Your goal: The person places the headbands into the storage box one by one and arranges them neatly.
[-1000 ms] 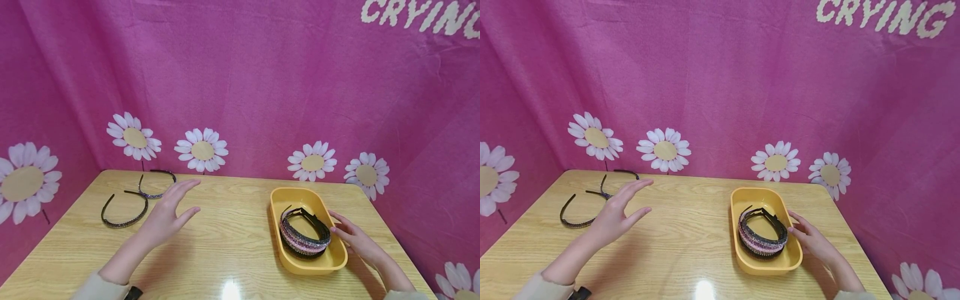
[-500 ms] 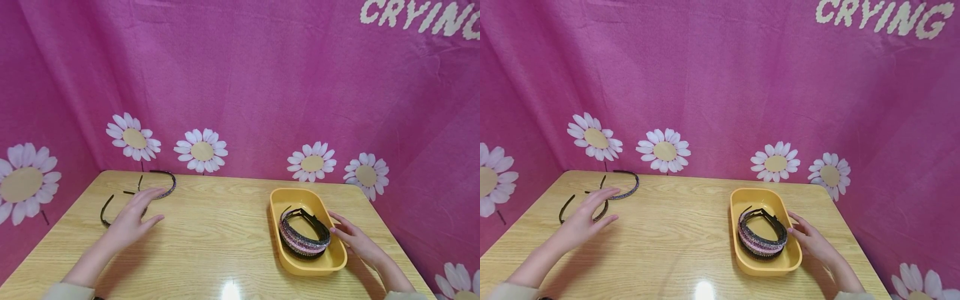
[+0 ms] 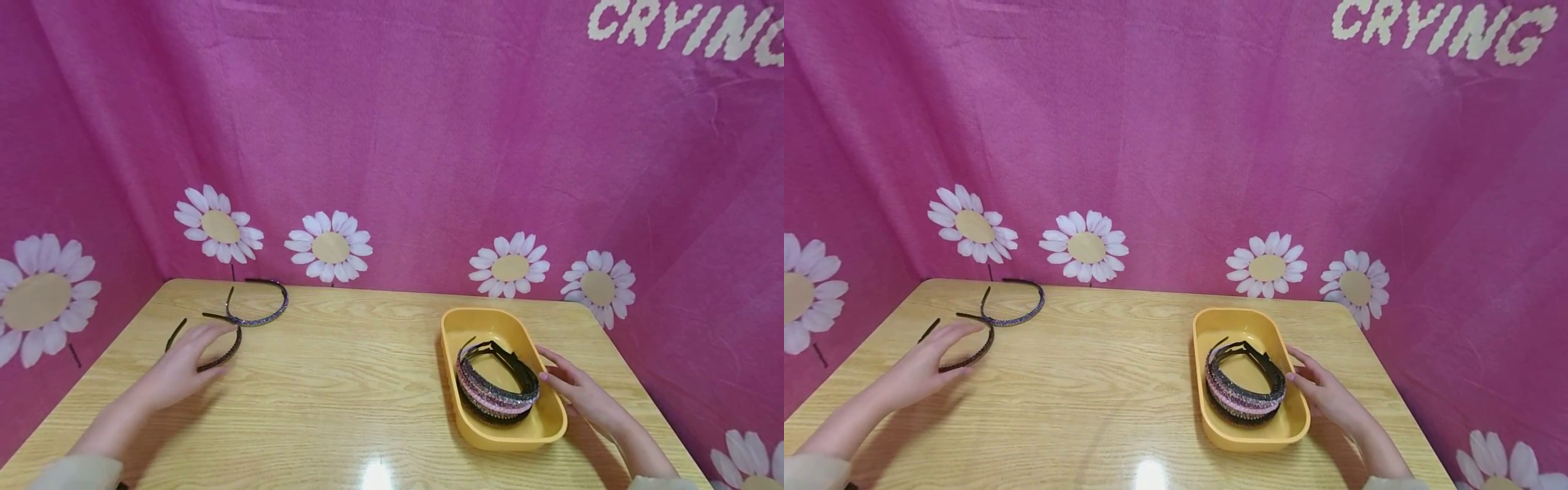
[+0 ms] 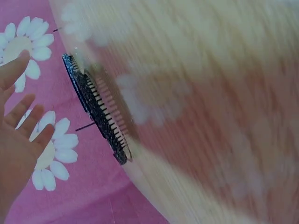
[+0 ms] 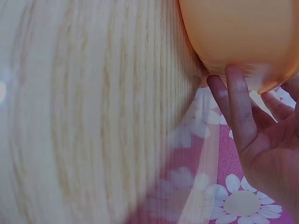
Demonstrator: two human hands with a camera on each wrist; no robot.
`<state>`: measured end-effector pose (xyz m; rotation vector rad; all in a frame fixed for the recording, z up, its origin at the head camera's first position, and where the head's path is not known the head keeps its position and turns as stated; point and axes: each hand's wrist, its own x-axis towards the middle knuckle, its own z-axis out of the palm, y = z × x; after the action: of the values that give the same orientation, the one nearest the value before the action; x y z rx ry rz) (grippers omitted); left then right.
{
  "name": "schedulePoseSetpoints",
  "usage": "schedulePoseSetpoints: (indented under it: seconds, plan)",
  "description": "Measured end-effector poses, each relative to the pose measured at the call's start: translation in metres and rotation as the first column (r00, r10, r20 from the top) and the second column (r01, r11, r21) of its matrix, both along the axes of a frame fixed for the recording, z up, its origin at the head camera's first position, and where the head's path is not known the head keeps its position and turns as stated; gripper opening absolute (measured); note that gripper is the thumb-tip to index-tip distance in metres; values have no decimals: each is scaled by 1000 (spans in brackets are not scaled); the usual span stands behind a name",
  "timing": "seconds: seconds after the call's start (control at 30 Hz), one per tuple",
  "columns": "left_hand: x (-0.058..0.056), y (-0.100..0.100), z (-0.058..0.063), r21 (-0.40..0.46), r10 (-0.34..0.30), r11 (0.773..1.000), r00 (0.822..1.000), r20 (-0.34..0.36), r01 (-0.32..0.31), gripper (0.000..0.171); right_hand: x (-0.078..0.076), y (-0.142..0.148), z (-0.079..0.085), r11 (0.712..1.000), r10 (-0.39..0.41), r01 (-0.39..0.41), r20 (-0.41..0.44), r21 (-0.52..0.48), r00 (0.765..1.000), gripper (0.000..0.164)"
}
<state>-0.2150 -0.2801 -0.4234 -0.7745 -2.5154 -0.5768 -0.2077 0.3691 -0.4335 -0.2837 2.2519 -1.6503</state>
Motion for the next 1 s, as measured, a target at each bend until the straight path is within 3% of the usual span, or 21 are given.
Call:
schedulePoseSetpoints:
  seconds: [0.2,0.37,0.47,0.53,0.7,0.8,1.0]
  plan:
    - [-3,-12,-6,-32,0,999,987,163,5,68,0,0,0,1000,-3,3,2,4,1000,64]
    - [-6,-19,-6,-16,11,1000,933,360,-5,69,1,0,1,1000,-1,1,-17,17,1000,64]
    - [-10,-22,-6,-25,19,1000,901,434,-9,67,1,-1,1,1000,-2,3,-38,31,999,63]
    - [-12,-23,-7,-48,24,999,897,442,-4,64,1,-1,1,999,-4,7,-52,42,999,63]
    - [-18,-25,-9,-107,45,994,906,420,1,56,1,-1,0,999,-6,8,-57,41,998,63]
    - [-21,-26,-11,-119,52,993,899,434,-1,52,0,0,0,1000,-3,4,-46,29,999,63]
    - [-23,-26,-14,-150,54,989,909,414,10,42,0,1,0,1000,-7,7,-21,14,1000,64]
